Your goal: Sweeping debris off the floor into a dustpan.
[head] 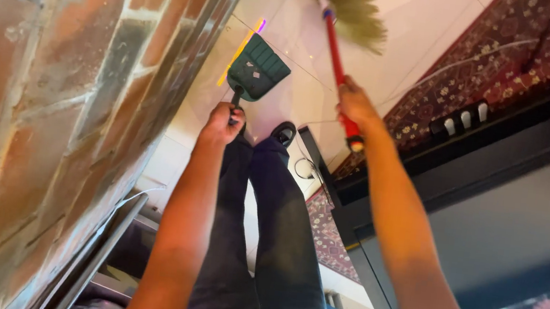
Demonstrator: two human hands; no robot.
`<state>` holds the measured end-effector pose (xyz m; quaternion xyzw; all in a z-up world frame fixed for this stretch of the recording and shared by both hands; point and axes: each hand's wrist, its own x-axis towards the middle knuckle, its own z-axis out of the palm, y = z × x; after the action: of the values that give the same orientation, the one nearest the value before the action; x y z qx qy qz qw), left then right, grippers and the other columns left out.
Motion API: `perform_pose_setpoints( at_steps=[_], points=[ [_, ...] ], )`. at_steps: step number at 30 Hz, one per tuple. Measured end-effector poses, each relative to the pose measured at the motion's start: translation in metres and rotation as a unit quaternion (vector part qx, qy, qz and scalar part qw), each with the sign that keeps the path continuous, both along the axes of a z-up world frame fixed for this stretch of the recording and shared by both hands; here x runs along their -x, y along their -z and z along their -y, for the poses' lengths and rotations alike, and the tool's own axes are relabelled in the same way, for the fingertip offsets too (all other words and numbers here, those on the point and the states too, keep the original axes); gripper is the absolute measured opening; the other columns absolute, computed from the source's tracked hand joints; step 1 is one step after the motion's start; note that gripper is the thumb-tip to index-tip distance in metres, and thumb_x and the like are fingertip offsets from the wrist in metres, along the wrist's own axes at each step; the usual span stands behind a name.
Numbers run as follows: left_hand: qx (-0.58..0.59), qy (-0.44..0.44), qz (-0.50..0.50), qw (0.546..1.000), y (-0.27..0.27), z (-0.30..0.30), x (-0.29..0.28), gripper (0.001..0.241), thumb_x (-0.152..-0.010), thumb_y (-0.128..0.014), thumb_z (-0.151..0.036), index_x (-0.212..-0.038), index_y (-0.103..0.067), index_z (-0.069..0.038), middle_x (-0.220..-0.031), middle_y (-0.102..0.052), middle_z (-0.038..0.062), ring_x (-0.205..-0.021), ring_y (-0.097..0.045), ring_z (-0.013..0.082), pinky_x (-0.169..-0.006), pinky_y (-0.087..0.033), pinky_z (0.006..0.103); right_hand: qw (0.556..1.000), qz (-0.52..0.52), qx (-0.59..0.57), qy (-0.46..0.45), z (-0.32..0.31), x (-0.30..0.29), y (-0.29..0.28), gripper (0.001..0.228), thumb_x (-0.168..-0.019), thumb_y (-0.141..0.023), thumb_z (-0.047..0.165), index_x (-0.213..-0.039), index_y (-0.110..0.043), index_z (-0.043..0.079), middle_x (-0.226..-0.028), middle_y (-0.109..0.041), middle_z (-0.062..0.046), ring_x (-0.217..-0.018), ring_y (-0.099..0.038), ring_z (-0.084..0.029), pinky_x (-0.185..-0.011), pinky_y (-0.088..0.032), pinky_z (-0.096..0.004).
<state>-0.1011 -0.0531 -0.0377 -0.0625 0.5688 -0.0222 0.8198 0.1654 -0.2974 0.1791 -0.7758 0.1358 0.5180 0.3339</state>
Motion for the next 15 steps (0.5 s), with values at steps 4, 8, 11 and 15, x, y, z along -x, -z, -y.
perform_pose_setpoints(
  at_steps=[4,8,11,15],
  points=[
    [0.006,0.0,-0.035,0.999,0.003,-0.005,-0.014,0.004,-0.092,-0.043,-0.003,-0.093,-0.04,-0.002,-0.073,-0.045,0.009,-0.059,-0.049,0.0165,-0.044,-0.041,0.0235,0.998,-0.054,-0.019,-0.017,-0.015,0.04,0.043,0.056,-0.103,-0.039,0.031,-0.159,-0.036,0.023,-0.069,-0.054,-0.007,-0.044,-0.05,-0.017,-0.041,-0.047,-0.034],
    [-0.004,-0.004,-0.026,1.0,0.002,-0.008,-0.024,0.007,-0.09,-0.044,-0.002,-0.092,-0.038,-0.003,-0.072,-0.044,0.01,-0.059,-0.049,0.0171,-0.043,-0.041,0.024,0.993,-0.111,-0.039,-0.027,-0.007,0.078,0.034,0.057,-0.104,-0.042,0.033,-0.16,-0.033,0.023,-0.067,-0.051,-0.005,-0.045,-0.048,-0.016,-0.04,-0.045,-0.034],
    [0.005,0.005,-0.008,1.0,-0.002,-0.001,-0.03,0.008,-0.09,-0.046,-0.004,-0.092,-0.038,-0.004,-0.071,-0.044,0.01,-0.057,-0.048,0.0175,-0.042,-0.04,0.0243,0.987,-0.15,-0.041,-0.039,0.0,0.097,0.005,0.059,-0.104,-0.044,0.031,-0.161,-0.033,0.024,-0.066,-0.052,-0.004,-0.044,-0.048,-0.015,-0.039,-0.044,-0.033],
    [-0.019,0.007,-0.006,1.0,-0.015,0.01,-0.041,0.009,-0.09,-0.046,-0.004,-0.094,-0.038,-0.005,-0.071,-0.044,0.01,-0.058,-0.047,0.0174,-0.043,-0.039,0.0257,0.983,-0.176,-0.05,-0.018,0.006,0.107,-0.058,0.057,-0.104,-0.044,0.031,-0.16,-0.033,0.026,-0.064,-0.051,-0.003,-0.04,-0.046,-0.014,-0.037,-0.041,-0.031]
  ],
)
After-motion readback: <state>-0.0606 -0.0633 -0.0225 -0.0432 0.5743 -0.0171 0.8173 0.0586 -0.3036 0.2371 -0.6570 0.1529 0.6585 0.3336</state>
